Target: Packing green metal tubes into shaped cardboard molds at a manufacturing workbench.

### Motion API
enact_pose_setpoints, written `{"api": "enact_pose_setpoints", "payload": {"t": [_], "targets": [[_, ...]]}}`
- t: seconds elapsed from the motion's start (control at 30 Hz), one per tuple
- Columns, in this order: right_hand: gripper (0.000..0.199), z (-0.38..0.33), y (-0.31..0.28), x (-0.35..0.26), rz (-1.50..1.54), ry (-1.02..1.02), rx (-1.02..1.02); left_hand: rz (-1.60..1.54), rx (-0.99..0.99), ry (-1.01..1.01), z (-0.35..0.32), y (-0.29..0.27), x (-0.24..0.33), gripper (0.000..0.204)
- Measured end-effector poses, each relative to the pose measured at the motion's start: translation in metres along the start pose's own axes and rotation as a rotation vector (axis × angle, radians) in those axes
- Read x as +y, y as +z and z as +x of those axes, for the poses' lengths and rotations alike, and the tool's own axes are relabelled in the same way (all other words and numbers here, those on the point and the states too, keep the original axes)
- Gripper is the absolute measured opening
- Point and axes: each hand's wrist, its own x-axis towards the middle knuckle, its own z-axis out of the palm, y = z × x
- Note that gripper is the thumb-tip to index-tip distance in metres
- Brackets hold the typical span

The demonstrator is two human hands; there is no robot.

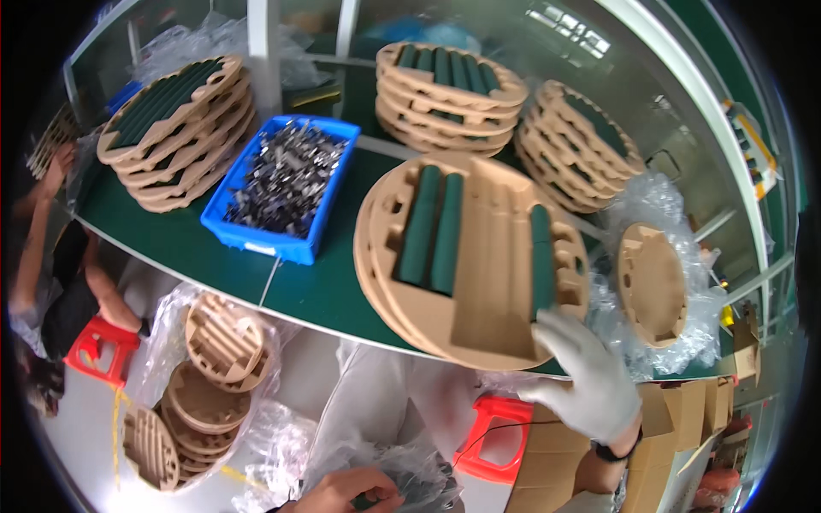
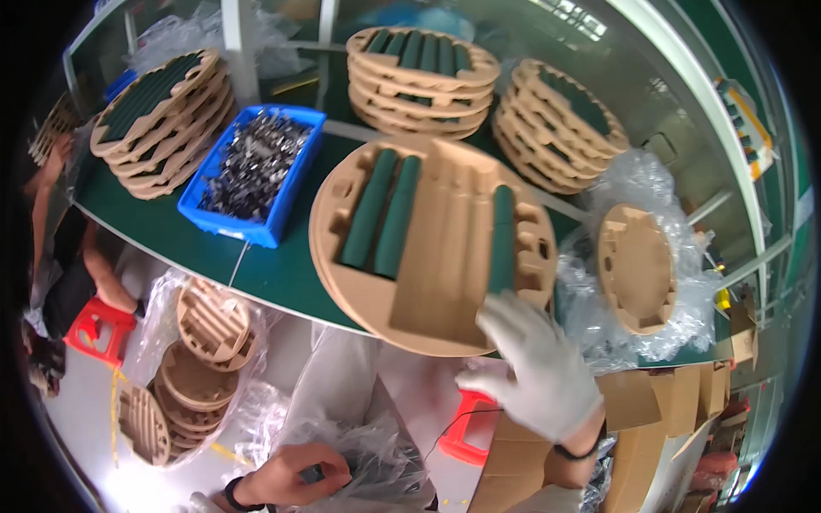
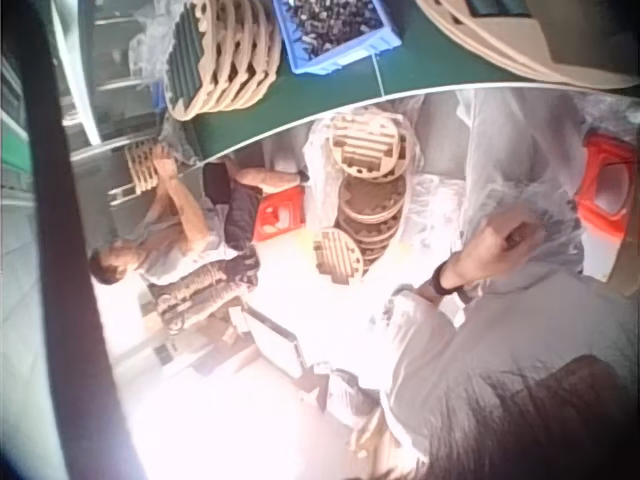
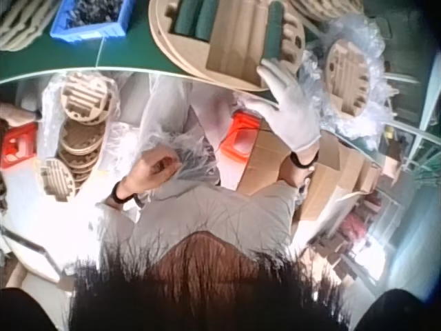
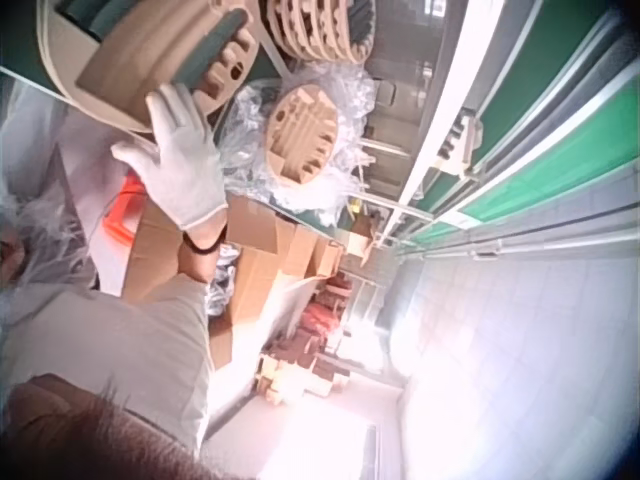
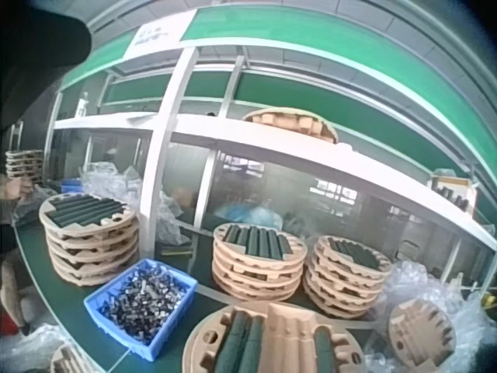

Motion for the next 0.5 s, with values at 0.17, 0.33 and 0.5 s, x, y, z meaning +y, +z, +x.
{"api": "enact_pose_setpoints", "payload": {"t": [0.17, 0.33, 0.5], "targets": [[0.016, -0.030, 0.046, -0.055, 0.620, -0.539, -0.576, -0.045, -0.275, 0.164, -0.019, -0.014, 0.013, 0.020], [0.015, -0.069, 0.172, -0.087, 0.308, -0.627, -0.582, 0.509, -0.338, 0.293, -0.022, -0.001, -0.019, 0.020], [0.013, -0.085, 0.192, -0.096, 0.404, -0.532, -0.778, -0.382, -0.161, 0.502, -0.031, 0.008, 0.041, 0.020]]}}
